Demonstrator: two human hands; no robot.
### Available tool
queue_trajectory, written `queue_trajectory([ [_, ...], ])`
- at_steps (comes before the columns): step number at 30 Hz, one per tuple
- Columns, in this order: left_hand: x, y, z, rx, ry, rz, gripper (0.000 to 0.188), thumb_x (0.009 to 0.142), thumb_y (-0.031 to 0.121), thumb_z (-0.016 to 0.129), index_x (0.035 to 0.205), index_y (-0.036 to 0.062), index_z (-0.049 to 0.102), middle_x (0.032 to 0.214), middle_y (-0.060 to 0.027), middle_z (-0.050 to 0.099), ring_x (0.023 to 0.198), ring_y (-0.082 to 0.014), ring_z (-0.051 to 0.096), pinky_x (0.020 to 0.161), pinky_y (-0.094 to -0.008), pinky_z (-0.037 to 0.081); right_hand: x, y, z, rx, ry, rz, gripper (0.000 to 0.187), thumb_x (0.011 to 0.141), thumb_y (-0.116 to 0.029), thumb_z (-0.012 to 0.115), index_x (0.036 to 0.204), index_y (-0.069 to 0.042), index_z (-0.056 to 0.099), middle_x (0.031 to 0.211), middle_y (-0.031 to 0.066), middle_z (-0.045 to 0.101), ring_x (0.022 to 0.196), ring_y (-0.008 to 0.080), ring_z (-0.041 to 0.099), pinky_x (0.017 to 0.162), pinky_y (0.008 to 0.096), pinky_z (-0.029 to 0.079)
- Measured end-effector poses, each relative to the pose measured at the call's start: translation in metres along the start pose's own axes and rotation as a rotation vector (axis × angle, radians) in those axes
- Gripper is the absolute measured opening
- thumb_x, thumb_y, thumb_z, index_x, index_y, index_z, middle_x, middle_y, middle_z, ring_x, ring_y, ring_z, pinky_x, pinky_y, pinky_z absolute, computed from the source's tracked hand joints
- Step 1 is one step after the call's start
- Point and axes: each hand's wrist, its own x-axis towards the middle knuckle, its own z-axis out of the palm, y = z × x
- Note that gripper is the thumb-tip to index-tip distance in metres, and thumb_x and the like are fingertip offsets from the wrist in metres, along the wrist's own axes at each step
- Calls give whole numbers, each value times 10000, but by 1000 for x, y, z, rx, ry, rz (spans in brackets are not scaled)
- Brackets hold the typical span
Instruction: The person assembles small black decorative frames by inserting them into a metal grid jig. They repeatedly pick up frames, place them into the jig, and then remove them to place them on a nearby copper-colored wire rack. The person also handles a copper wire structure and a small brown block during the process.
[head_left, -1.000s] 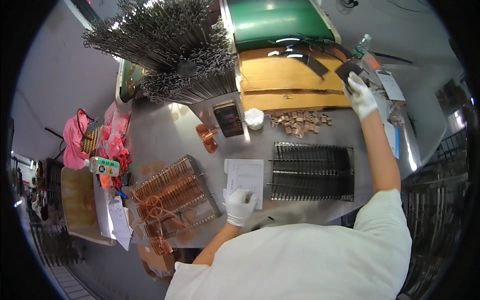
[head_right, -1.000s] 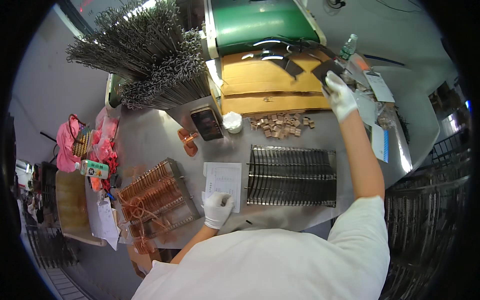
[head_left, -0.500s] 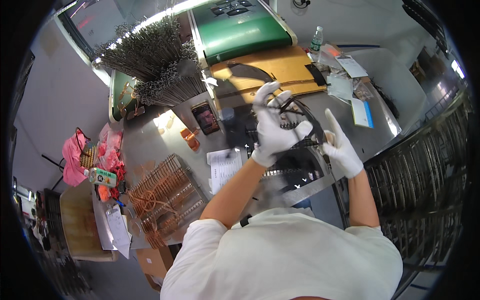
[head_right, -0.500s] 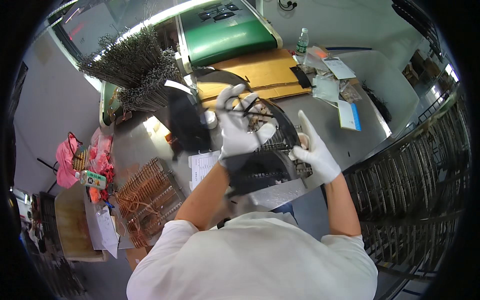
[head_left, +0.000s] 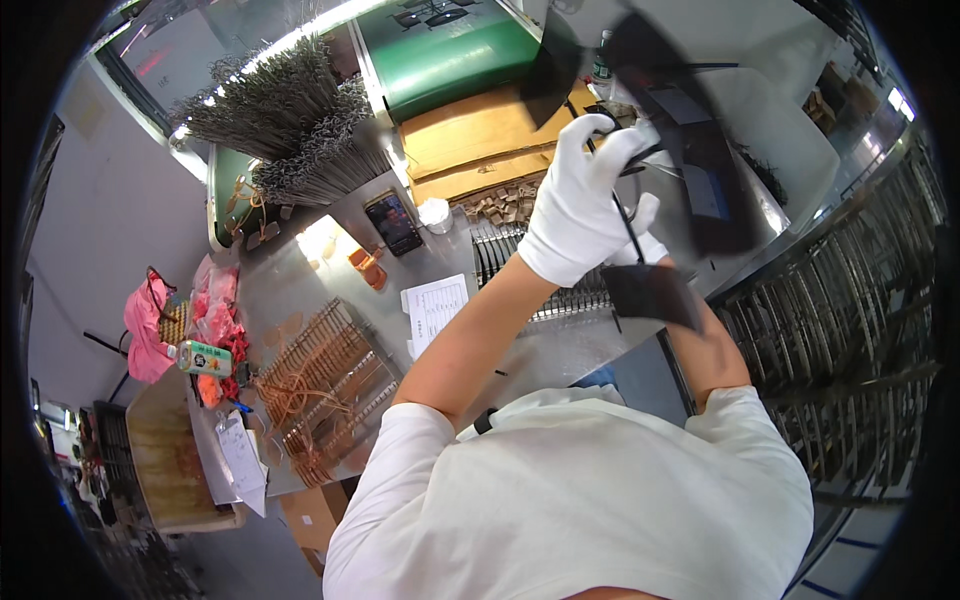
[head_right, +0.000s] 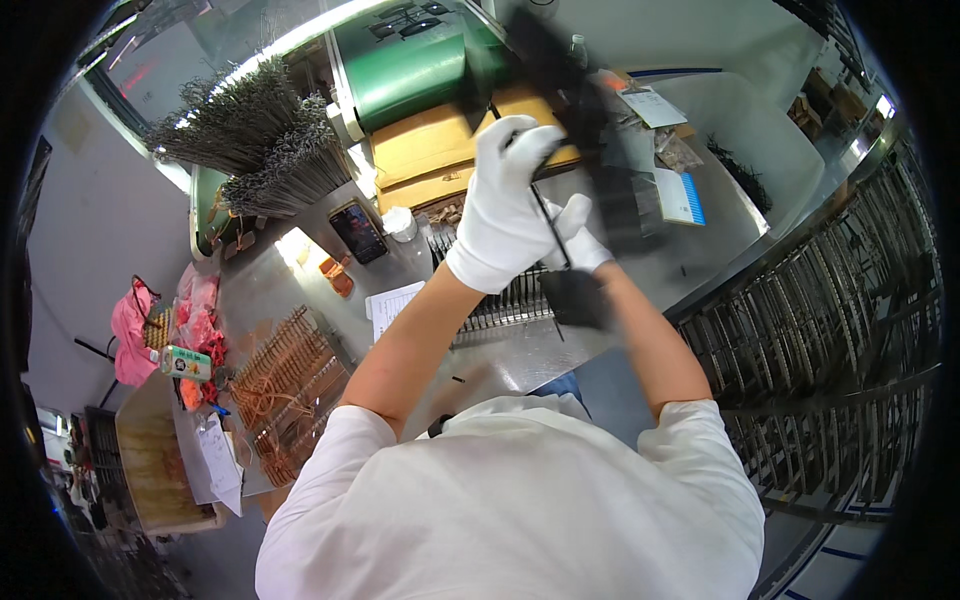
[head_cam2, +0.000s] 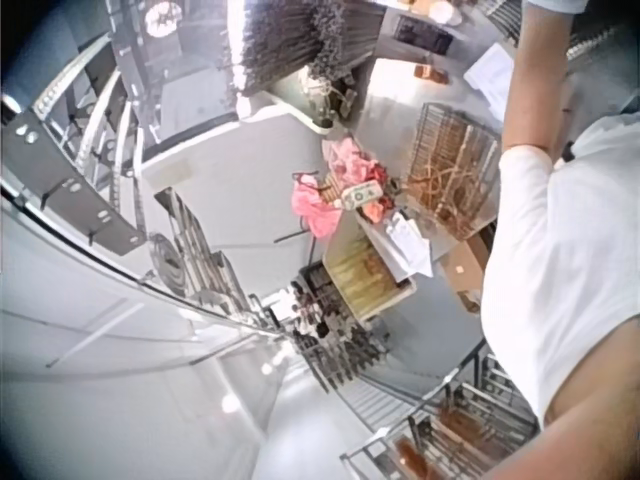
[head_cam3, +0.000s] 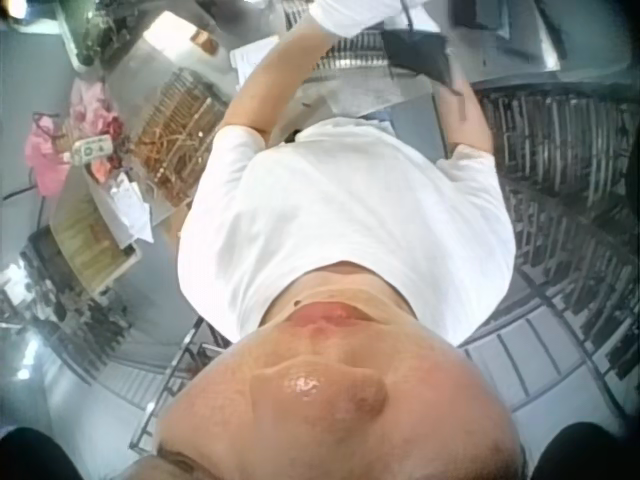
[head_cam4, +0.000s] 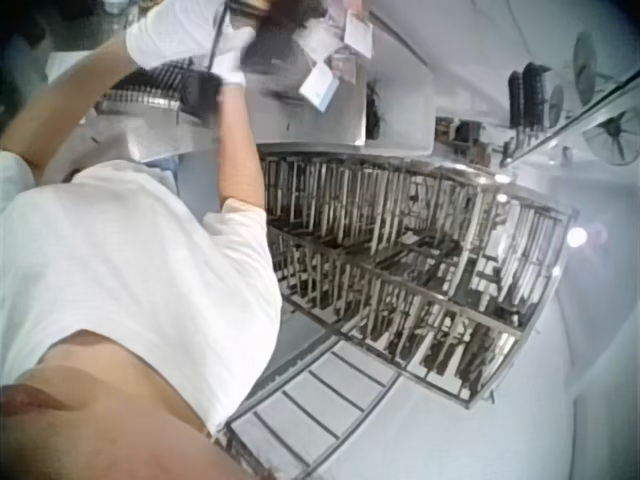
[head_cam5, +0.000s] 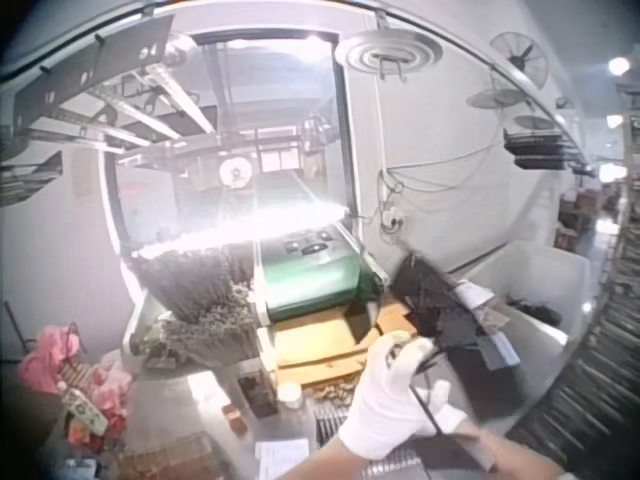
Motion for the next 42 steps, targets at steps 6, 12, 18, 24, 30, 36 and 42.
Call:
queue_trajectory([
  [6, -5, -28, -15, -534, 93, -364, 626, 787, 156, 793, 1358, 61, 554, 1156, -74, 562, 987, -176, 583, 897, -338, 542, -5, -27, -40, -246, -168, 100, 615, 867, -321, 603, 1465, -195, 543, 1140, 264, 700, 1081, 427, 670, 1012, 460, 509],
  [12, -25, -50, -109, -873, 371, -483, 658, 913, -25, 635, 1511, 135, 411, 1371, -174, 559, 1193, -273, 626, 984, -374, 535, -51, 85, -65, 419, -25, 580, 657, 1068, -443, 528, 1638, -167, 351, 780, 71, 673, 631, 107, 641, 641, 280, 542],
  [18, -50, -45, -157, -1257, 283, -423, 646, 947, -19, 652, 1527, 167, 436, 1469, -227, 479, 1337, -357, 491, 1019, -417, 464, -24, 135, -15, 651, -208, 767, 449, 1071, -511, 459, 1269, -135, 605, 766, 65, 694, 627, 133, 570, 557, 291, 448],
  [24, -60, -39, -201, -1163, 339, -367, 600, 989, 31, 626, 1550, 135, 440, 1513, -249, 431, 1354, -359, 440, 987, -417, 453, -20, 146, -10, 446, -444, 765, 620, 1051, -612, 425, 1269, -69, 630, 785, 97, 717, 544, 139, 598, 537, 285, 528],
  [30, -57, -41, -207, -1196, 277, -345, 567, 1005, 74, 622, 1540, 106, 436, 1492, -281, 465, 1401, -439, 442, 1113, -497, 425, -21, 96, 1, -580, -227, 411, 813, 1042, -635, 429, 1606, -59, 319, 1052, 271, 739, 824, 390, 746, 681, 523, 578],
  [36, -50, -23, -138, -1252, 204, -464, 593, 962, 104, 667, 1513, 83, 450, 1412, -250, 524, 1394, -453, 460, 1165, -540, 399, -9, 2, -43, -453, 279, -272, 966, 812, -452, 810, 1595, -102, 365, 1382, 259, 576, 1355, 398, 500, 1138, 492, 408],
  [42, -57, 3, -67, -1493, -109, -659, 583, 861, 158, 780, 1367, 167, 491, 1258, -190, 576, 1141, -408, 629, 946, -493, 558, -16, -57, -43, 888, -326, 256, 600, 921, -261, 683, 1435, 7, 533, 958, 94, 723, 836, 158, 676, 729, 319, 541],
])
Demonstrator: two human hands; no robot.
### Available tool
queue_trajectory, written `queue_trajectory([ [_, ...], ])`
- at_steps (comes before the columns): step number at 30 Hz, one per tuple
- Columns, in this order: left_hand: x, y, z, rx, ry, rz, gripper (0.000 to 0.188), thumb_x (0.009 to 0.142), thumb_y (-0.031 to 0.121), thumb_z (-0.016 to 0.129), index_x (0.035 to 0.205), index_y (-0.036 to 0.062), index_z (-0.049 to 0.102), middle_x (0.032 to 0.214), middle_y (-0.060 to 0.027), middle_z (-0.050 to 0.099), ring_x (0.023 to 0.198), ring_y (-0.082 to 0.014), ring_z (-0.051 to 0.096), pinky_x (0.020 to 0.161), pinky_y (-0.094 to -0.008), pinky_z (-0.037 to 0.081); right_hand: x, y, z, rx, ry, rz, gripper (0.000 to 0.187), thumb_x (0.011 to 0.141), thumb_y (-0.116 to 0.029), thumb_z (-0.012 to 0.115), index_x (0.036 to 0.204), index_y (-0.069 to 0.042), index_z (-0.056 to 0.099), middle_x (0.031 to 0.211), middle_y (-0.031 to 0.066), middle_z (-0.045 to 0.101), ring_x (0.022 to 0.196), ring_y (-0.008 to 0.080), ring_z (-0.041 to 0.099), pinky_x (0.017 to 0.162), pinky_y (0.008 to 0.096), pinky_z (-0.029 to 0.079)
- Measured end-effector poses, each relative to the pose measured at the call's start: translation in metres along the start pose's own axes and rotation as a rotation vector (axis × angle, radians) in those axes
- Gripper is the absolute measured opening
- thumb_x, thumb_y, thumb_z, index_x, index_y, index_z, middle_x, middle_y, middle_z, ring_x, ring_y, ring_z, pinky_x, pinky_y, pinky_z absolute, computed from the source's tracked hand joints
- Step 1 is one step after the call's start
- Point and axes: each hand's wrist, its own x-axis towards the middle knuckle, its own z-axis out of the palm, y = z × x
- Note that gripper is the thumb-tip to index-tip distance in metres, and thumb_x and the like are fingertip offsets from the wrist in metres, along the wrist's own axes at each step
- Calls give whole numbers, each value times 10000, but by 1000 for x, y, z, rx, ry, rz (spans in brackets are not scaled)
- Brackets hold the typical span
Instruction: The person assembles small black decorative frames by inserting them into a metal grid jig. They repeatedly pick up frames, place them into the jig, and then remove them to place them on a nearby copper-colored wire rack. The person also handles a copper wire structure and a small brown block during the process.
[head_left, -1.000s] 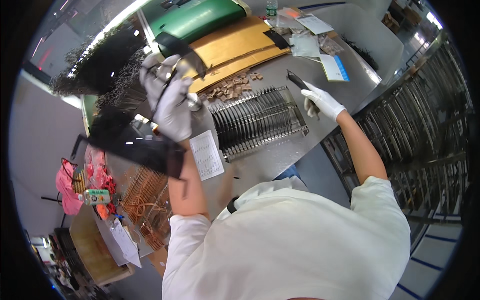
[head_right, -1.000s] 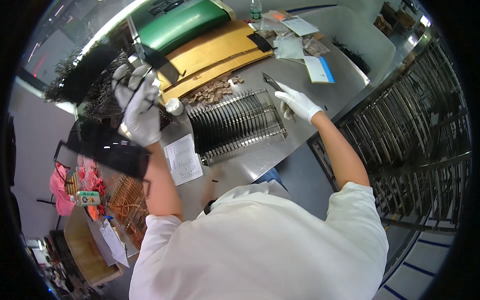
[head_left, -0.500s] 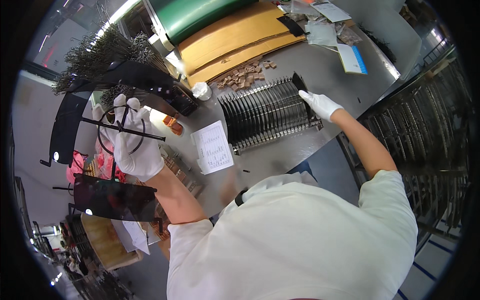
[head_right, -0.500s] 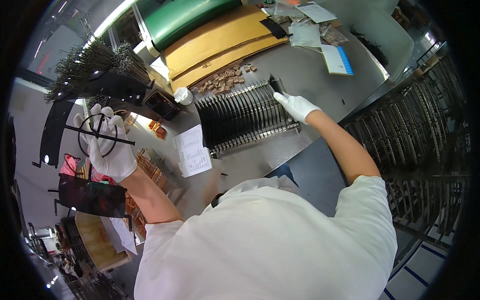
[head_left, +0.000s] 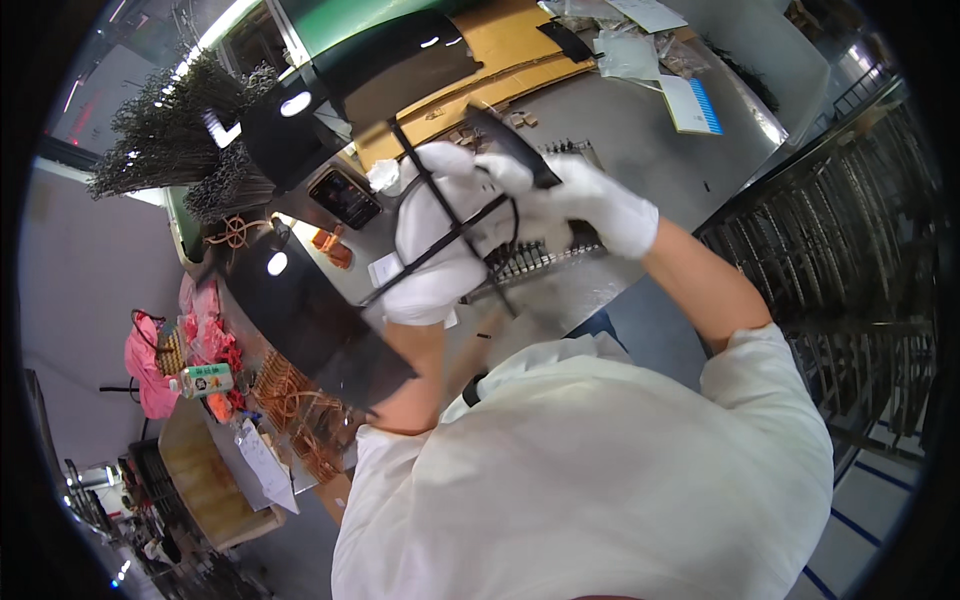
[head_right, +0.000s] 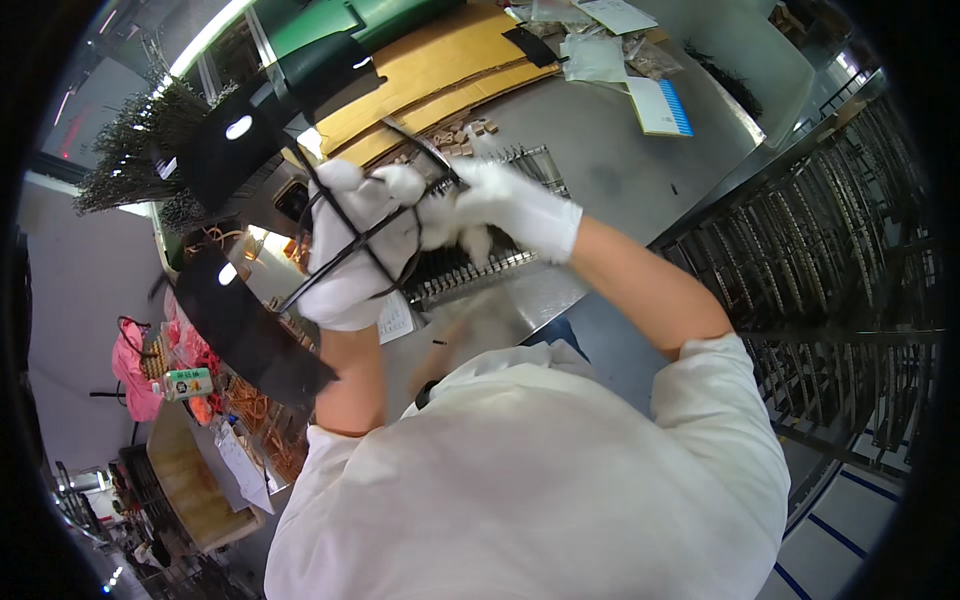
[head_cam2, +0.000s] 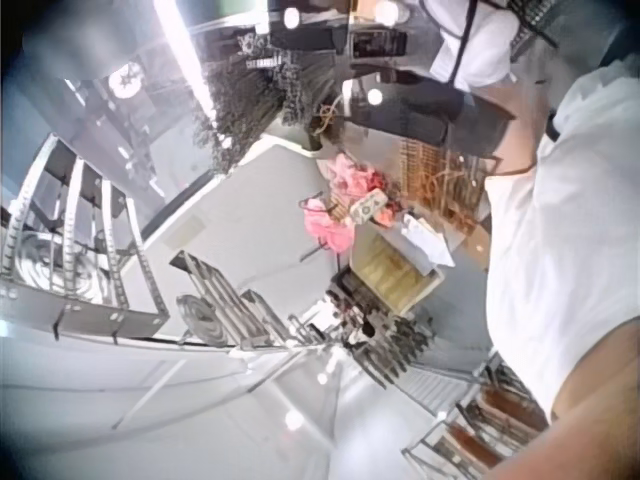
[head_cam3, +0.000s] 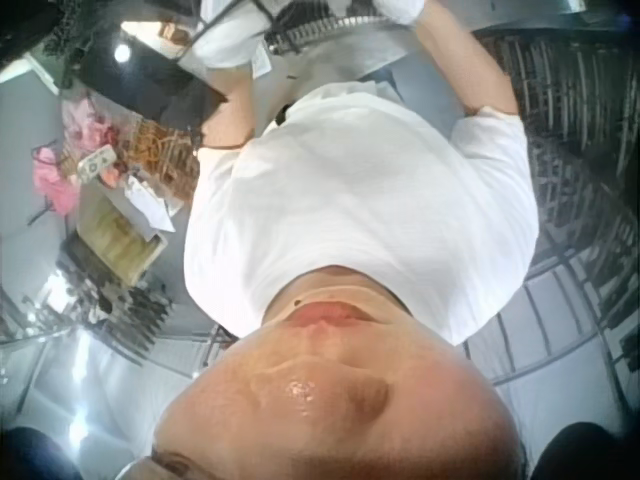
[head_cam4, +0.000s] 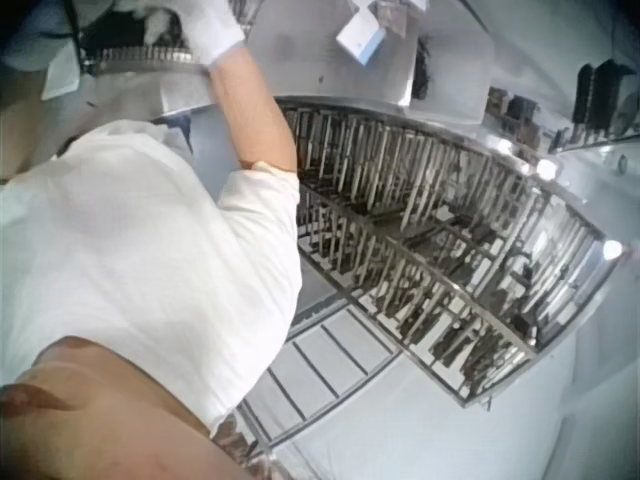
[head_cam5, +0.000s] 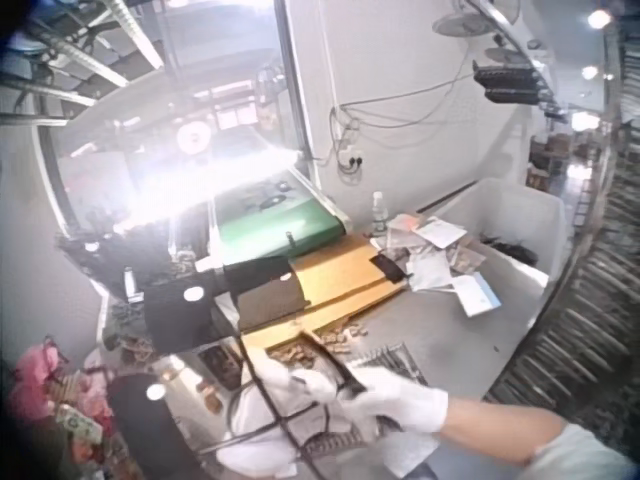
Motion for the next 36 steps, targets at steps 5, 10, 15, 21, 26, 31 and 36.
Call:
queue_trajectory([
  [5, -30, 45, -54, -339, -11, -37, 747, 816, 275, 829, 1457, 159, 461, 1114, -104, 492, 893, -243, 559, 692, -335, 524, -6, 41, -70, 99, 46, -40, 428, 982, -390, 591, 847, -12, 740, 764, 104, 724, 705, 167, 694, 765, 309, 545],
  [10, -69, 85, -38, -42, 107, 151, 812, 836, 315, 811, 1510, 109, 407, 1098, -88, 425, 904, -223, 490, 780, -334, 453, 1, 110, -148, -206, 462, 279, 788, 991, -707, 419, 598, -77, 685, 642, 56, 671, 578, 143, 530, 625, 253, 397],
  [15, -81, 91, -48, -28, 110, 172, 817, 866, 335, 781, 1543, 119, 378, 1123, -73, 416, 933, -247, 499, 740, -348, 440, 24, 145, -154, -54, 326, 546, 645, 1011, -709, 387, 1069, -123, 650, 691, 68, 675, 593, 160, 578, 553, 315, 423],
  [21, -91, 100, -44, 75, 155, 184, 835, 860, 356, 791, 1546, 125, 375, 1135, -92, 421, 943, -279, 515, 737, -336, 425, 30, 133, -153, -358, 95, 606, 649, 1045, -667, 353, 1287, -134, 634, 807, 52, 708, 554, 87, 545, 497, 258, 417],
  [26, -94, 89, -49, 110, 302, 180, 816, 856, 417, 774, 1521, 105, 418, 1232, -197, 509, 900, -311, 566, 725, -355, 495, 31, 121, -118, -1061, 306, 544, 971, 993, -784, 354, 1656, -85, 234, 1107, 295, 705, 1188, 420, 658, 1076, 472, 467],
  [31, -80, 57, -32, 74, 395, -86, 733, 893, 527, 690, 1439, 100, 453, 1227, -269, 588, 926, -405, 679, 799, -405, 599, 24, 70, -86, -1618, 647, -317, 1002, 895, -551, 728, 1638, -75, 254, 1360, 276, 594, 1295, 431, 568, 1072, 482, 477],
  [36, -74, -4, -9, -223, 150, -325, 990, 713, 677, 733, 1345, -35, 465, 1138, -246, 621, 917, -357, 676, 693, -391, 584, 8, 8, 17, -1106, 354, -481, 1007, 746, -293, 865, 1579, -42, 358, 1183, 252, 655, 978, 391, 676, 897, 415, 578],
])
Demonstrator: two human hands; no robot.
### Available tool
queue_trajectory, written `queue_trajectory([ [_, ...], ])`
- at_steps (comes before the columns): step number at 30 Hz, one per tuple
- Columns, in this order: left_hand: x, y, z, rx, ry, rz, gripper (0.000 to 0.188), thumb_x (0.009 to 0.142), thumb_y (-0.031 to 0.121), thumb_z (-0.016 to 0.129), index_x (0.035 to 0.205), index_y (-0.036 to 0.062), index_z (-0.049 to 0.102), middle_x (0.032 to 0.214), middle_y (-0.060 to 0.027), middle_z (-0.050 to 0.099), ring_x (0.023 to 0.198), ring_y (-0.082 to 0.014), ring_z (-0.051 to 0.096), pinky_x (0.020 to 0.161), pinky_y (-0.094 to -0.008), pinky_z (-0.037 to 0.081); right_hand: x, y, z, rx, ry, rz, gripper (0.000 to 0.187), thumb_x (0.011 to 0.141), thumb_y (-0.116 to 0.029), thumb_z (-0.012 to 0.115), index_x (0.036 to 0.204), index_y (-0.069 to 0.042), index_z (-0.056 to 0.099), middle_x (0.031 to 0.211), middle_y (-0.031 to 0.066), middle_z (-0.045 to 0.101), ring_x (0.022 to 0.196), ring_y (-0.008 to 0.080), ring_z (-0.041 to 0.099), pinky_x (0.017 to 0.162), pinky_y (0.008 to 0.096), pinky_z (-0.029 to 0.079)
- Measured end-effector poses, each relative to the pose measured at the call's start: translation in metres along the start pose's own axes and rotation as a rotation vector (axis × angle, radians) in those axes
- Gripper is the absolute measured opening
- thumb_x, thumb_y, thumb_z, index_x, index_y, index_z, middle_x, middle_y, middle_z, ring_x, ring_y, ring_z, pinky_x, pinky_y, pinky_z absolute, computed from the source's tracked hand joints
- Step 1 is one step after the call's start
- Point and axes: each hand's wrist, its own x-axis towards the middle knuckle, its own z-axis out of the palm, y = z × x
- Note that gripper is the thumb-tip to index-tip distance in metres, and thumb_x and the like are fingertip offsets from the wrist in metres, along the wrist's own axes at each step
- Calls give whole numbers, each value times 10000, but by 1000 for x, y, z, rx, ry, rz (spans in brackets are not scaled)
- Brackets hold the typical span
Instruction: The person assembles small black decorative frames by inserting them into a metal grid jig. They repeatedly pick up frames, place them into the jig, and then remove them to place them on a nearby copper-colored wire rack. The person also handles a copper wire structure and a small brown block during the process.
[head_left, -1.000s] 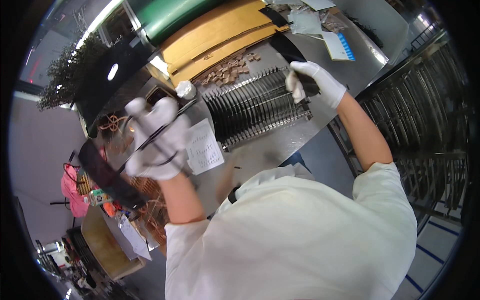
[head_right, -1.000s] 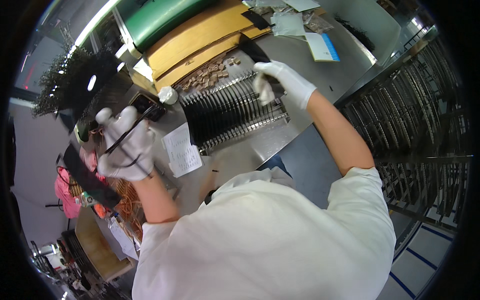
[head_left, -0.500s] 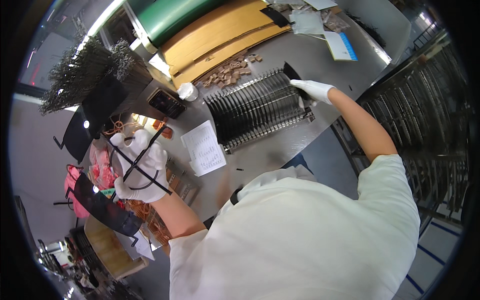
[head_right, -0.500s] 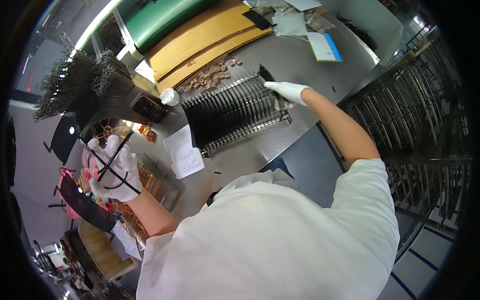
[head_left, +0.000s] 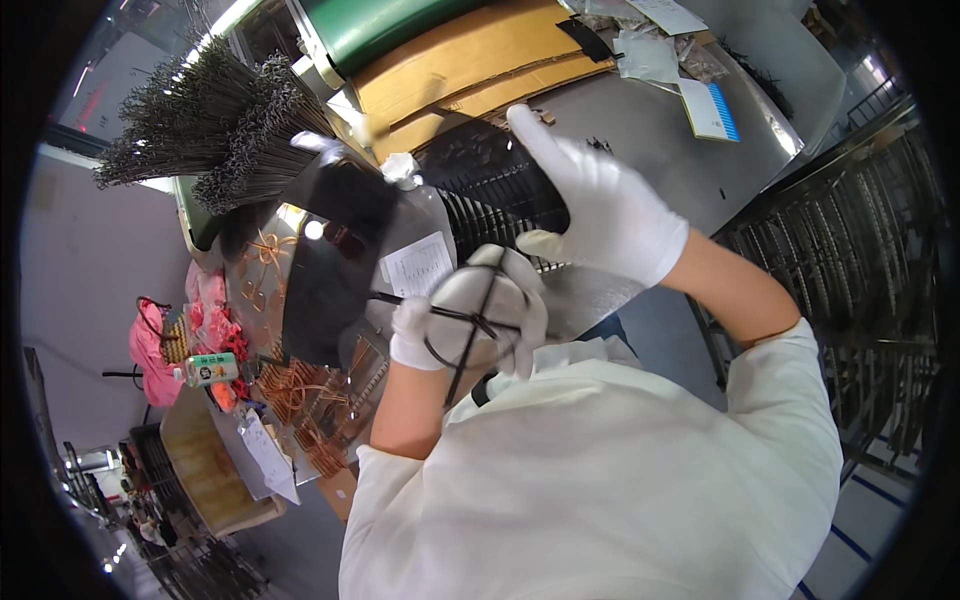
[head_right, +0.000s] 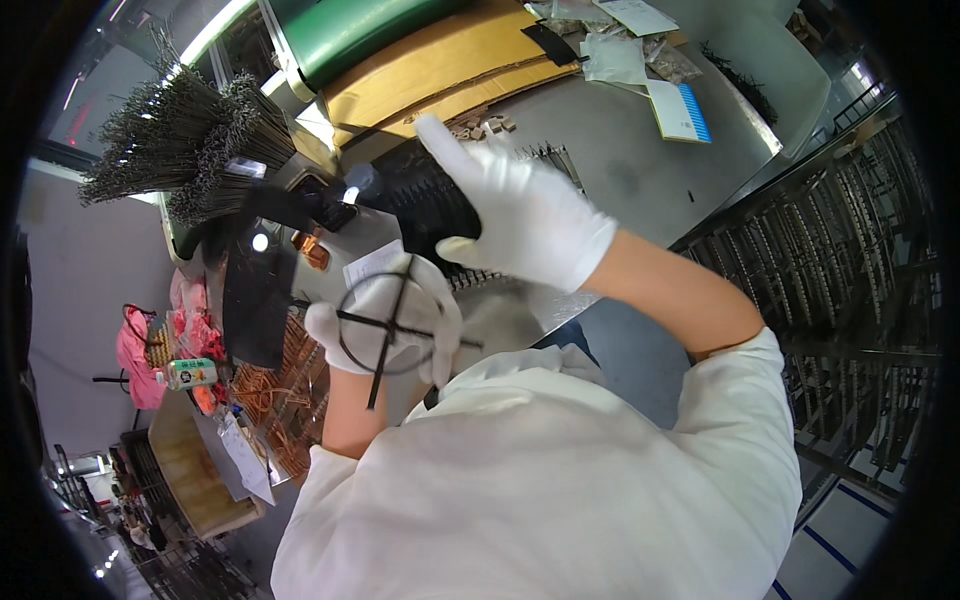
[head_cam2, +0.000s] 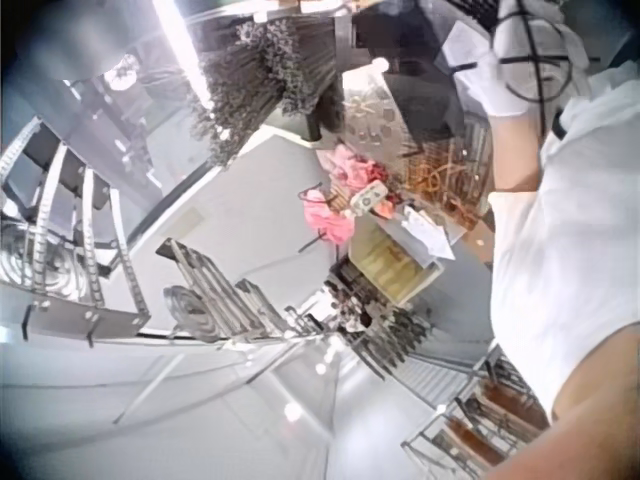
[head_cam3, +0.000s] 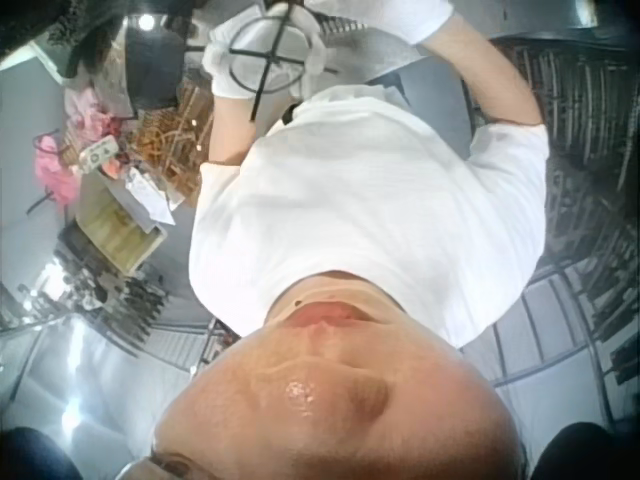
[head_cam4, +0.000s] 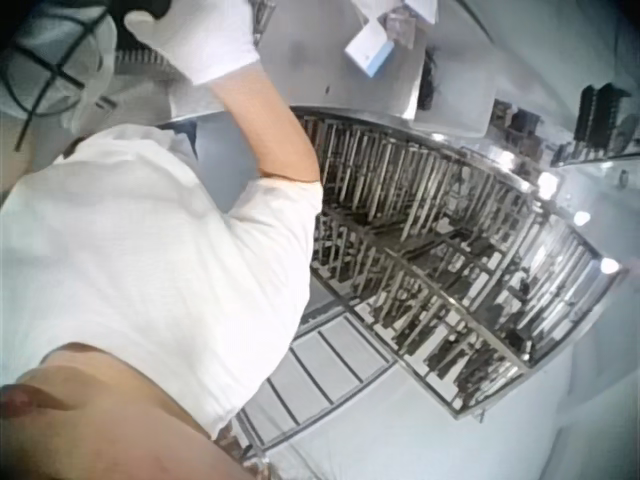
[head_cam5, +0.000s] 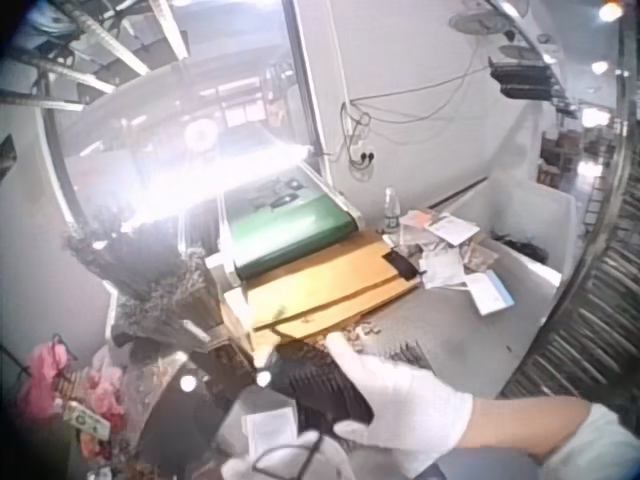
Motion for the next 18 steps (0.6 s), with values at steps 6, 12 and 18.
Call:
queue_trajectory([
  [6, -42, 40, -30, 65, 30, -150, 1193, 694, 739, 730, 1384, -194, 449, 1090, -256, 670, 814, -269, 674, 630, -333, 567, -27, 18, 4, 915, -561, 233, 739, 895, -128, 587, 1603, -53, 389, 1122, 95, 724, 931, 105, 635, 836, 274, 536],
  [12, -62, 68, -43, -72, 13, 60, 1309, 685, 943, 623, 1295, -204, 465, 920, -290, 663, 535, -309, 611, 453, -353, 507, -47, 168, -13, 961, -64, 875, 338, 1034, -402, 530, 1158, -88, 547, 760, 45, 655, 588, 145, 614, 624, 312, 558],
  [18, -58, 63, -48, -65, 71, 32, 1215, 721, 914, 631, 1254, -171, 506, 944, -308, 667, 575, -403, 631, 422, -384, 491, -65, 192, 23, 772, -274, 1058, 529, 1060, -556, 404, 933, -116, 669, 787, 28, 672, 707, 155, 505, 674, 286, 434],
])
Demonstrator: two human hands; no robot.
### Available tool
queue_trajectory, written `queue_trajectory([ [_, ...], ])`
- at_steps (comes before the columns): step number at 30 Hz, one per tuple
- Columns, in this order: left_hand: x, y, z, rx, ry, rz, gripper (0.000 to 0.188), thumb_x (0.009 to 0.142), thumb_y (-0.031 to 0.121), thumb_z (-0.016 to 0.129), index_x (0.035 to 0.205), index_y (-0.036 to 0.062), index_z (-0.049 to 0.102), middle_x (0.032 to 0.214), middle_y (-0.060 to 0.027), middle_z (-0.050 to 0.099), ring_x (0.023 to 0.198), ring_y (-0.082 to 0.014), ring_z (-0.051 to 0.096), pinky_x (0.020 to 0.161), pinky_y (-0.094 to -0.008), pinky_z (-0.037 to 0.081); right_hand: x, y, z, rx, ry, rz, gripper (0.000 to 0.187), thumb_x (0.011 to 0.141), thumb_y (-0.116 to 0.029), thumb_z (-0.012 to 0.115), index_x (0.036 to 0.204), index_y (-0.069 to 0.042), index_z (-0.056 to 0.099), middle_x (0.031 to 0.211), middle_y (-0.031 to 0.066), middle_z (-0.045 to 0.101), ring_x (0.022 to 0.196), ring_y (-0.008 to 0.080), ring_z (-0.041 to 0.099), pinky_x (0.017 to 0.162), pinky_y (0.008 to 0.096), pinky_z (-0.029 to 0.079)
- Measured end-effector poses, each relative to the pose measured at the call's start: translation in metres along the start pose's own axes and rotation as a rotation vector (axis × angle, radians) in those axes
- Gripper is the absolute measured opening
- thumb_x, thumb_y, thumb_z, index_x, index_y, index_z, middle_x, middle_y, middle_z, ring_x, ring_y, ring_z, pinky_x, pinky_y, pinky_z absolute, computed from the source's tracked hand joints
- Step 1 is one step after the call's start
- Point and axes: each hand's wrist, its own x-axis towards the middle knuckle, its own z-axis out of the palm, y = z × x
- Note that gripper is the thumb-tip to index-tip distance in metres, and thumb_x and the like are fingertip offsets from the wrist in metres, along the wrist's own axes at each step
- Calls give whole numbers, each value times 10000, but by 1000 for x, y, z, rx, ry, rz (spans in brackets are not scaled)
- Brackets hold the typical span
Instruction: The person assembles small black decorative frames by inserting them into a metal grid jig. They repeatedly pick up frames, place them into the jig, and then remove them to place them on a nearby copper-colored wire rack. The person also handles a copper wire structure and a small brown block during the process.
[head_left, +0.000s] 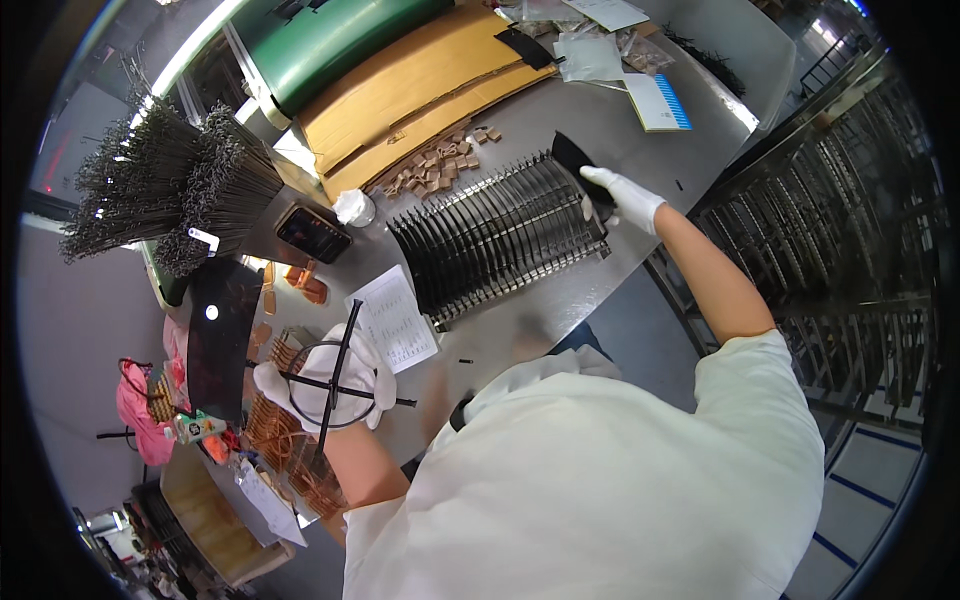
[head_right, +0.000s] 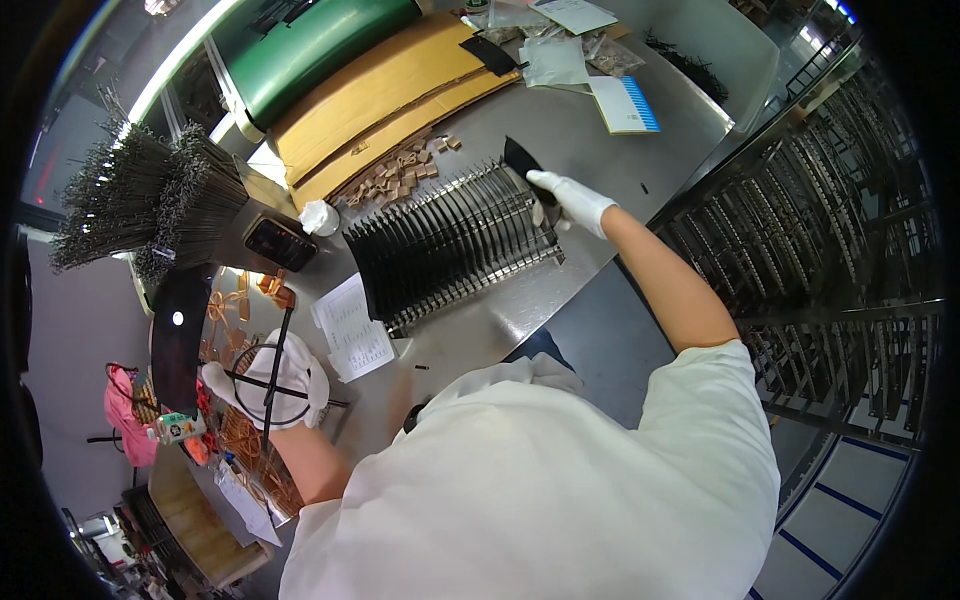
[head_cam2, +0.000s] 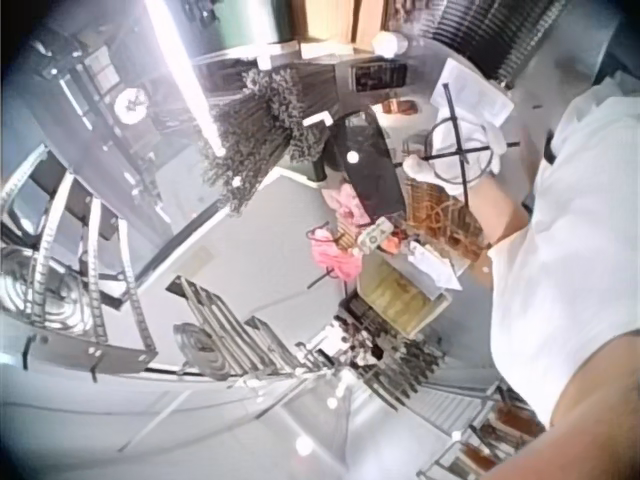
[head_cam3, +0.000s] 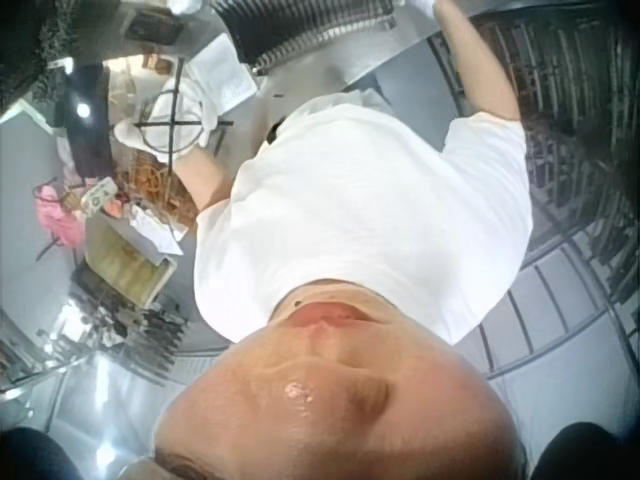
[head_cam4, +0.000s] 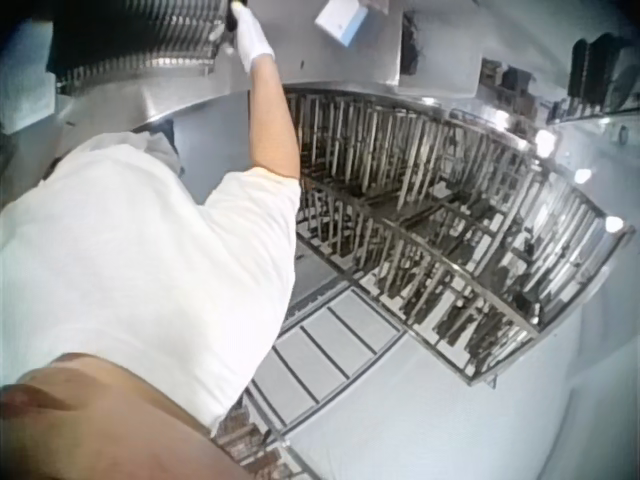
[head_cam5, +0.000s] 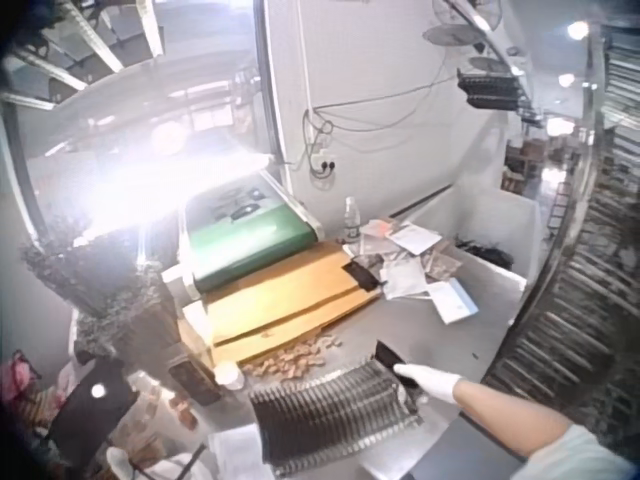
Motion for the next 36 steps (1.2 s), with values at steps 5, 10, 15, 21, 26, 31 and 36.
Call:
queue_trajectory([
  [5, 3, 7, 3, 62, -46, -51, 1199, 718, 891, 663, 1240, -177, 507, 865, -332, 662, 595, -406, 653, 448, -380, 516, 8, 6, 13, -83, 5, 5, 529, 1072, -578, 406, 1060, -85, 596, 810, 77, 685, 677, 145, 576, 589, 289, 480],
  [10, -1, -8, -4, -164, 11, -47, 1157, 720, 871, 661, 1208, -169, 527, 1015, -269, 681, 827, -330, 664, 662, -364, 581, 2, 1, 14, -702, 177, -108, 809, 1053, -665, 369, 1588, -58, 346, 973, 240, 731, 967, 400, 712, 889, 490, 553],
  [15, 38, -32, 10, -194, 157, -131, 1120, 833, 886, 399, 1187, -165, 556, 969, -231, 684, 666, -312, 631, 517, -370, 524, -13, -29, 20, -1092, 304, -274, 831, 1040, -689, 363, 1658, -146, 243, 1171, 301, 683, 1148, 459, 661, 987, 540, 518],
  [21, 104, -47, 61, 493, 262, -812, 967, 998, 711, 183, 1004, -152, 620, 733, -251, 654, 504, -320, 568, 441, -301, 461, -96, -128, 79, -1134, 533, -1503, 930, 749, -219, 851, 1571, -146, 421, 1408, 186, 548, 1336, 398, 532, 1046, 484, 510],
  [26, 108, -49, 18, 1144, -299, -504, 517, 1024, 474, 506, 1084, -1, 700, 878, -81, 717, 639, -147, 610, 590, -304, 506, -116, -123, 90, -559, -506, -728, 569, 815, 21, 646, 1380, -47, 659, 1086, 230, 747, 941, 292, 742, 925, 364, 572],
  [31, 77, -30, 15, 1159, -263, -663, 421, 1066, 367, 507, 988, 31, 748, 1115, -189, 703, 1010, -245, 649, 871, -351, 532, -120, -121, 78, -268, 253, -988, 380, 959, -126, 576, 1315, -33, 675, 756, 38, 664, 663, 154, 628, 709, 273, 539],
  [36, 50, 69, 71, -93, 195, 901, 547, 848, 351, 645, 1226, -37, 564, 1000, -114, 611, 861, -181, 622, 833, -305, 533, -92, -56, -2, 215, 89, -388, 513, 1071, -511, 453, 936, -49, 631, 676, 52, 617, 549, 144, 564, 586, 292, 468],
])
